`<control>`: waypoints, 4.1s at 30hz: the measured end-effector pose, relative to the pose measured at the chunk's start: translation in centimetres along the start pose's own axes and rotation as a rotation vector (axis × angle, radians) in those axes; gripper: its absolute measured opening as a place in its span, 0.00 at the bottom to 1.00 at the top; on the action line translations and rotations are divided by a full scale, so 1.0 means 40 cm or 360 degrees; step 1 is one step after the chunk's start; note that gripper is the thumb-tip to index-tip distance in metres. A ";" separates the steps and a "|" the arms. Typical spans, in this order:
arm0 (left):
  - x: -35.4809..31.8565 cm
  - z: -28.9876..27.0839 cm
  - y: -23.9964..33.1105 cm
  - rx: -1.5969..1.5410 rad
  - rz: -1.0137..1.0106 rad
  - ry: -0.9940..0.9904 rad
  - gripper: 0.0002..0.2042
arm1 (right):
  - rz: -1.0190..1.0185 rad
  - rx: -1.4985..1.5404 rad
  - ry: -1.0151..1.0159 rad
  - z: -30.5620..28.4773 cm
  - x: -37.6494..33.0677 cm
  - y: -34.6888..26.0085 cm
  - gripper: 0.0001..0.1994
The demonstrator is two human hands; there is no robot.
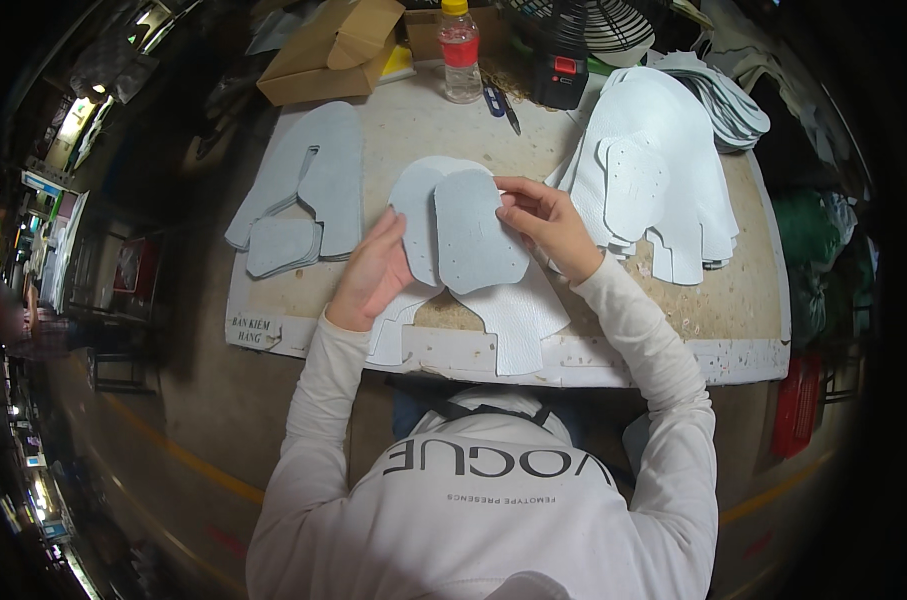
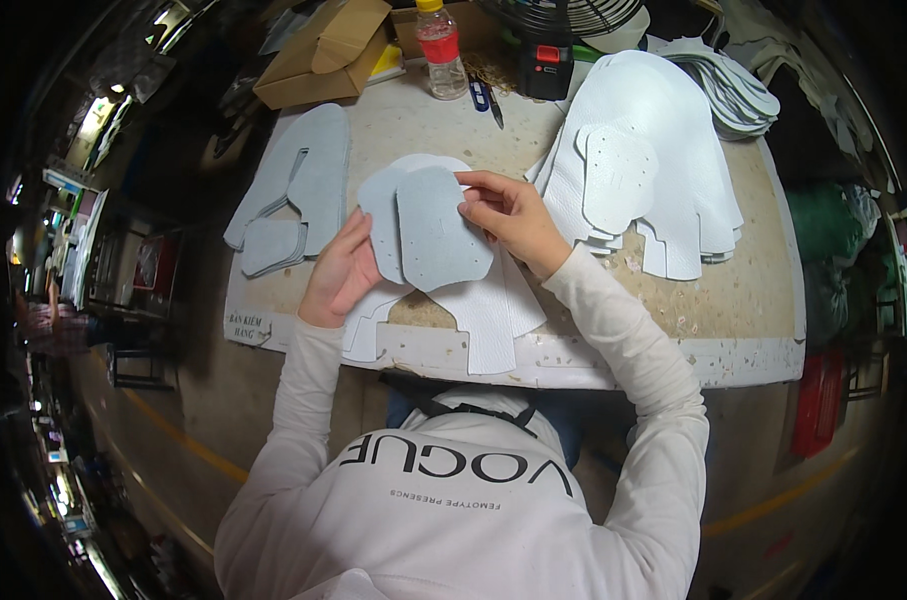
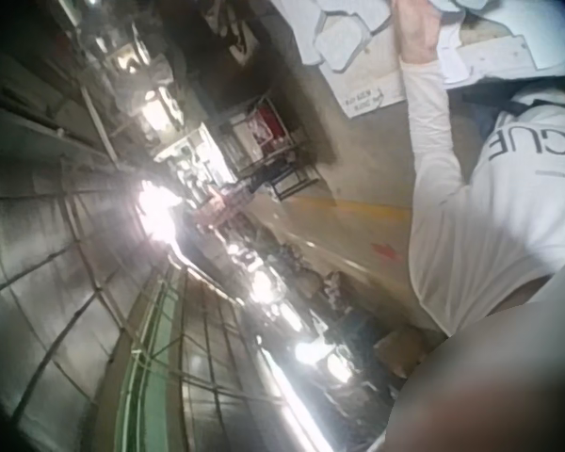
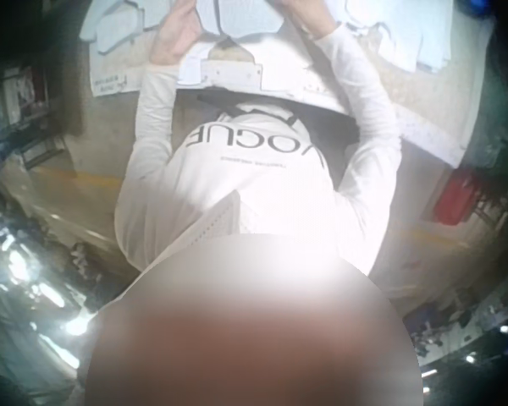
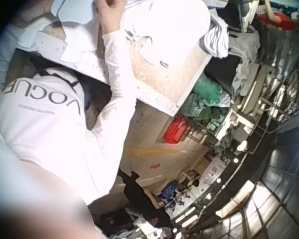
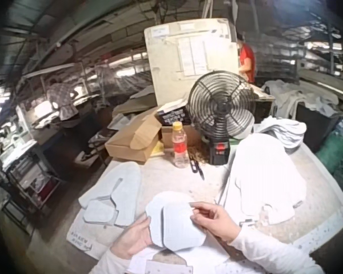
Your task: The person repeatedly picks up white, textured fabric pieces from a table, turns them over, and inspects their edges and surfaces. The person handles the pieces one at a time, placing them back on the table after inspection.
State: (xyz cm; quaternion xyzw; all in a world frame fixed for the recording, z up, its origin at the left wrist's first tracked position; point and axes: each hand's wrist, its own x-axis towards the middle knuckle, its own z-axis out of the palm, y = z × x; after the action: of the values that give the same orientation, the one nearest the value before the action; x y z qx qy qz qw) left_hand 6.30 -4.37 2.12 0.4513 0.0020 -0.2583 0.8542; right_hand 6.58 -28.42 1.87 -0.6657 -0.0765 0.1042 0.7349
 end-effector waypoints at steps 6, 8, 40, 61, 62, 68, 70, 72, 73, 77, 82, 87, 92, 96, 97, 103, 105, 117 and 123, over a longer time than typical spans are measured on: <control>0.000 0.050 -0.039 0.0118 -0.0091 -0.0041 0.21 | -0.0412 -0.0402 0.0174 0.020 0.017 0.074 0.18; 0.001 0.056 -0.049 0.0222 -0.0058 -0.0042 0.23 | -0.0529 -0.0549 0.0171 0.024 0.015 0.084 0.18; 0.117 -0.174 0.197 0.2282 0.0941 0.0512 0.15 | -0.0440 -0.0941 0.0302 -0.044 0.160 0.085 0.20; 0.099 -0.138 0.172 0.1978 -0.0091 -0.0042 0.20 | -0.0178 -0.1109 0.0038 0.035 0.199 0.060 0.14; 0.098 -0.139 0.173 0.1936 -0.0065 -0.0082 0.20 | -0.0350 -0.1226 0.0118 0.034 0.187 0.033 0.13; 0.156 -0.139 0.149 0.1868 -0.0186 -0.0182 0.24 | -0.1321 -0.1309 0.0742 -0.005 0.076 -0.174 0.11; 0.189 -0.137 0.127 0.1956 -0.0179 -0.0107 0.26 | -0.1207 -0.1307 0.0726 -0.024 0.010 -0.233 0.14; 0.205 -0.135 0.103 0.2148 0.0010 -0.0119 0.28 | -0.1428 -0.1137 0.0772 -0.024 -0.024 -0.272 0.16; 0.208 -0.131 0.092 0.2187 0.0071 -0.0163 0.28 | -0.1499 -0.1096 0.0766 -0.025 -0.044 -0.287 0.16; 0.194 -0.108 0.093 0.1911 -0.0150 -0.0445 0.26 | -0.1426 -0.0816 0.0487 -0.022 -0.134 -0.320 0.15; 0.168 -0.073 0.126 0.1447 -0.0325 -0.0220 0.21 | -0.0913 -0.0395 0.0559 -0.027 -0.192 -0.284 0.17; 0.188 -0.078 0.104 0.1344 -0.0246 -0.0122 0.16 | -0.0264 -0.0180 0.0202 -0.005 -0.088 -0.055 0.17; 0.205 -0.103 0.090 0.1434 -0.0246 -0.0192 0.14 | 0.0004 -0.0783 0.0328 -0.010 -0.039 0.108 0.22; 0.191 -0.089 0.096 0.1854 0.0072 -0.0101 0.13 | -0.0139 -0.1212 0.0276 -0.020 -0.072 0.084 0.22; 0.186 -0.081 0.097 0.2060 0.0233 -0.0066 0.12 | -0.0272 -0.1386 0.0318 -0.012 -0.078 0.073 0.22; 0.187 -0.023 0.055 0.2641 0.0599 -0.0149 0.14 | -0.0597 -0.1739 0.0372 -0.023 -0.019 0.000 0.16; 0.188 -0.012 0.031 0.2619 0.0548 -0.0085 0.17 | -0.0489 -0.1583 0.0308 -0.038 0.017 -0.017 0.13; 0.136 0.077 -0.022 0.0907 0.0138 -0.0112 0.19 | -0.0388 -0.0155 0.0071 -0.020 0.028 0.043 0.19; 0.102 0.083 -0.029 0.0472 0.0105 -0.0117 0.20 | -0.0069 0.0286 0.0006 0.009 -0.009 0.016 0.21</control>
State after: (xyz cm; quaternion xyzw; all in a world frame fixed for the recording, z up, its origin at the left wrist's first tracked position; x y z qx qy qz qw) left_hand 8.56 -9.26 2.25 0.5627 -0.0822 -0.2439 0.7856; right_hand 6.10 -28.10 1.26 -0.5954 -0.0798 0.0934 0.7940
